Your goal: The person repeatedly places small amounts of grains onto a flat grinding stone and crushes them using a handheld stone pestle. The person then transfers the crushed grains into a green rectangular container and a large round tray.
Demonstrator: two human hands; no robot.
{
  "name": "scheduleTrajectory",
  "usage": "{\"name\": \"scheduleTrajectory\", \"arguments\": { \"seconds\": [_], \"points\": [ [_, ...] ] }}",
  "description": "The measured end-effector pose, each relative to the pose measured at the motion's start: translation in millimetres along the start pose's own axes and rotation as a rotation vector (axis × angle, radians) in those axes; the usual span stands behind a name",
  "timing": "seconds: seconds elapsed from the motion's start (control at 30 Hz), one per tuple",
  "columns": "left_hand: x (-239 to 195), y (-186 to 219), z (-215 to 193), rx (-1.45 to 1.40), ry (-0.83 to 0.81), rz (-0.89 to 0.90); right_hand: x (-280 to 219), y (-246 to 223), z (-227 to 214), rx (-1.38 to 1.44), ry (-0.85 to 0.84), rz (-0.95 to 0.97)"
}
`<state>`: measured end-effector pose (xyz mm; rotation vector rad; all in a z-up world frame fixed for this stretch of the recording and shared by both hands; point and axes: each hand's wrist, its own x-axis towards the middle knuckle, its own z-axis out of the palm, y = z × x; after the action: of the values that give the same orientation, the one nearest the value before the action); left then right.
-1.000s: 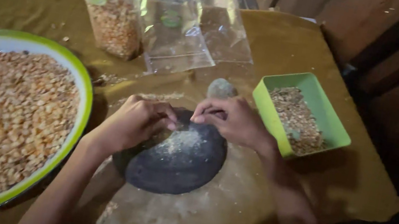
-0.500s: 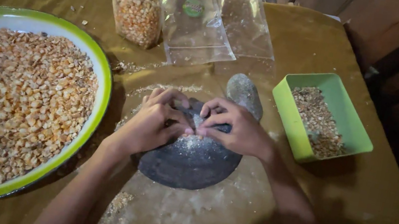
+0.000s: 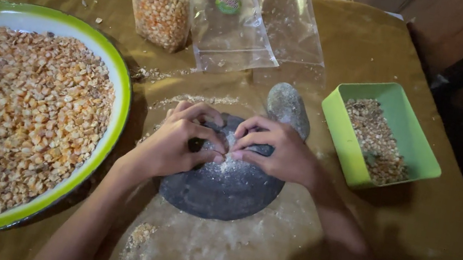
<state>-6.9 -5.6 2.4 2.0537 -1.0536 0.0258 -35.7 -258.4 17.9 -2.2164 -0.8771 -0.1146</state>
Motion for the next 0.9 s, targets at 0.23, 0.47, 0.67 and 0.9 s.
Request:
{"name": "scheduleTrajectory", "arguments": {
  "seconds": [0.23,0.47,0.67,0.9],
  "points": [
    [3,-14,-5,-0.161,0.089,-0.023,-11,51,-14,-0.213,0.418,0.471],
    [4,-51,7,-0.347,0.194,-0.155,-14,93,-20,-0.328,0.34,0.801],
    [4,-53,5,-0.451,0.152,-0.048,-8,89,-23,-0.023,0.405,0.786],
    [3,-53,4,-0.47,0.151,0.014,-15,100,-15,0.442,0.342,0.547]
  ]
}}
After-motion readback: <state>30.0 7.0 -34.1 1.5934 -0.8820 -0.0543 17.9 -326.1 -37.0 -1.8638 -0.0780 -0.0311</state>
